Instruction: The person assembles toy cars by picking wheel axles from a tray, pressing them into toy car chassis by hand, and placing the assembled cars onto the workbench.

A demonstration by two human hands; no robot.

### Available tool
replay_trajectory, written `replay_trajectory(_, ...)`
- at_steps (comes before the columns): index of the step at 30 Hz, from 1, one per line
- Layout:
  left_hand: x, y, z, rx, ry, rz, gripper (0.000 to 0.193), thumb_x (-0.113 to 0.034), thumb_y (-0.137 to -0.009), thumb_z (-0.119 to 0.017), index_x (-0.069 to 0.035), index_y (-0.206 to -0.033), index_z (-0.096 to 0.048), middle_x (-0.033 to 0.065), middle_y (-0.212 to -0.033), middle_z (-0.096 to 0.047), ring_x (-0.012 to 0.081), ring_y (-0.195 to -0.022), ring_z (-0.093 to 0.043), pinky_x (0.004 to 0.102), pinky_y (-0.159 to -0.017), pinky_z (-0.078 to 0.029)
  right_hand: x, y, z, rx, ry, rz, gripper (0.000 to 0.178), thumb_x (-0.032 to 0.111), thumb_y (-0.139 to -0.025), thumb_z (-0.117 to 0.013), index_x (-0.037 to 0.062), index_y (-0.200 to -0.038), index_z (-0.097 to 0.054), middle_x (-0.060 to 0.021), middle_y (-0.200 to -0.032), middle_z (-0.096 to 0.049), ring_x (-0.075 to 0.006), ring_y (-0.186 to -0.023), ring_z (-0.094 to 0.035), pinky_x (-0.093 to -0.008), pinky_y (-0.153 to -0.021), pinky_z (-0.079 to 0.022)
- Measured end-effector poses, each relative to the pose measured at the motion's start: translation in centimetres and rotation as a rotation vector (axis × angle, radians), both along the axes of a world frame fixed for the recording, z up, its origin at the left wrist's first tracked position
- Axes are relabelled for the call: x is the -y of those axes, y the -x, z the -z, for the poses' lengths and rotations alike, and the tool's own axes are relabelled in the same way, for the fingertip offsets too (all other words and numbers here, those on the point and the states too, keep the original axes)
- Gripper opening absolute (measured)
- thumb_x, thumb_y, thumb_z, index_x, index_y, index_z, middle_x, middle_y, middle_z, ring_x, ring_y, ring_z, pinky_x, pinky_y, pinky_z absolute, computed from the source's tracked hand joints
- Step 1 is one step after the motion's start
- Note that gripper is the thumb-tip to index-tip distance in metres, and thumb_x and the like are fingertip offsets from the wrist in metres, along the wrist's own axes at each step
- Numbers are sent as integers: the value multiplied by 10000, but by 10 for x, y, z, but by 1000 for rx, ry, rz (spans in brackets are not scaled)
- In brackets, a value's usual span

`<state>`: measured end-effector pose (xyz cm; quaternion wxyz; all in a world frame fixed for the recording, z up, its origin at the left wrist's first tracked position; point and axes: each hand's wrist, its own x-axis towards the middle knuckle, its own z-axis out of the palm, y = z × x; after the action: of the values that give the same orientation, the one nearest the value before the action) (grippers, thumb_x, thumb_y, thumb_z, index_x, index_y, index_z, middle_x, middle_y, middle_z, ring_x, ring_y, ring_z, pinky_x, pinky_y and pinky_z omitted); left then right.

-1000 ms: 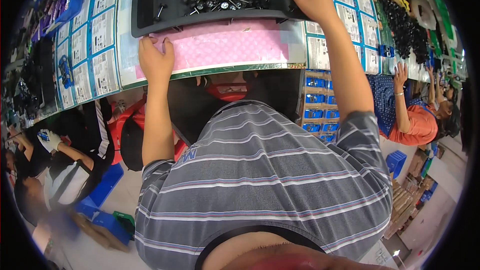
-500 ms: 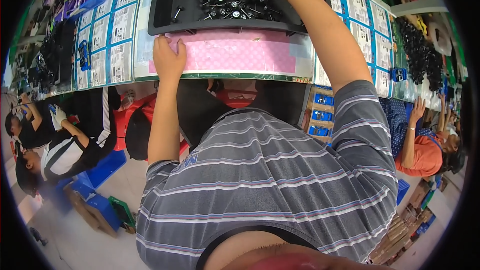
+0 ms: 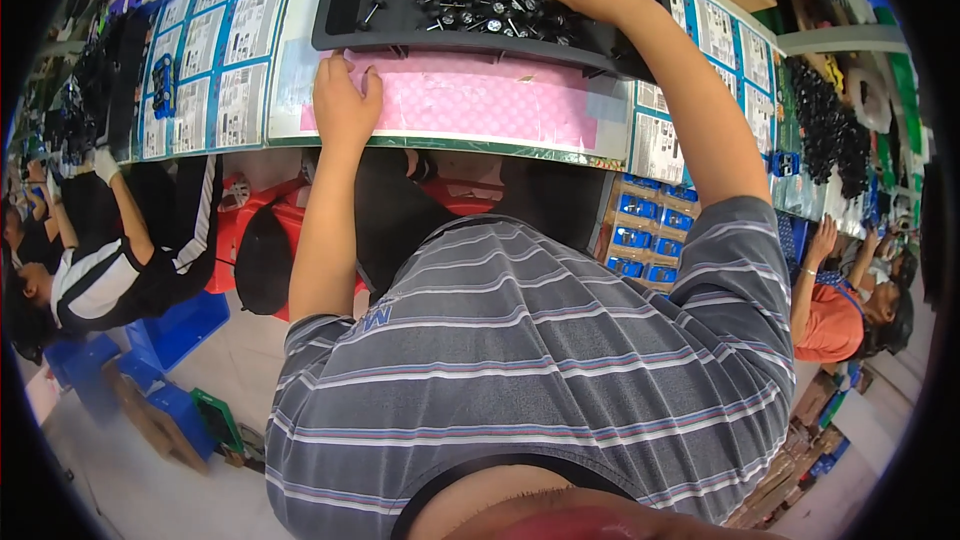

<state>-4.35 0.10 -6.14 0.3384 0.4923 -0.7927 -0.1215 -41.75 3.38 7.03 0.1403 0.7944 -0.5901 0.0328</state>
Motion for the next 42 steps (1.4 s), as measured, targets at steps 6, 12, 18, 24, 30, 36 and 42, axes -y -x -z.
replay_trajectory(6, -1, 0, -4, -9, 28, 26, 400, -203, -832, -675, 71, -1104, -569, 194, -970, -593, 393, -924, -579, 476, -823, -468, -43, 27, 14, 142, 127, 29, 241, 182, -827, -733, 101, -1041, -656, -128, -1108, -593, -361, -1003, -563, -427, -911, -490)
replay_trajectory(12, -2, -2, -4, -15, 32, 31, 434, -201, -828, -673, 76, -1144, -563, 192, -966, -594, 387, -926, -579, 475, -818, -471, -62, 33, 1, 499, 39, 176, 138, 111, -866, -700, 60, -990, -669, -146, -1047, -625, -365, -935, -612, -398, -829, -501)
replay_trajectory(18, -1, 0, 0, 14, 64, 28, 461, -210, -831, -671, 72, -1178, -561, 183, -965, -593, 378, -927, -582, 471, -818, -473, -74, 32, -13, 1183, 178, -346, 403, 47, -831, -596, 39, -1232, -632, -253, -1158, -654, -406, -1104, -597, -398, -964, -472)
replay_trajectory(24, -3, -2, 0, 26, 66, 22, 470, -215, -827, -677, 69, -1181, -558, 177, -962, -593, 373, -925, -584, 466, -819, -474, -86, 13, -9, 724, 265, 418, 440, -3, -871, -569, 29, -1309, -579, -253, -1165, -663, -423, -1059, -643, -413, -917, -494)
replay_trajectory(30, 3, 3, 6, 38, 109, 51, 411, -216, -835, -690, 66, -1106, -566, 206, -965, -602, 394, -925, -592, 472, -823, -475, -138, 58, 9, 961, 358, 580, 385, 400, -1046, -466, 40, -1032, -601, -16, -770, -530, -110, -685, -474, -283, -634, -418)
replay_trajectory(36, 10, -4, 19, 48, 171, 102, 318, -227, -849, -705, 38, -949, -559, 213, -949, -592, 398, -897, -582, 460, -817, -470, -227, 113, 96, 596, 394, 798, 347, 319, -963, -591, -20, -997, -659, -258, -1023, -609, -413, -1098, -517, -453, -906, -454)
replay_trajectory(42, 8, 0, 15, 83, 92, 45, 362, -227, -850, -690, 62, -1023, -558, 189, -915, -575, 348, -839, -578, 425, -757, -479, -321, 136, 110, 876, 614, 932, 280, 129, -825, -766, 13, -1067, -687, -169, -1124, -622, -298, -1061, -584, -374, -811, -538)
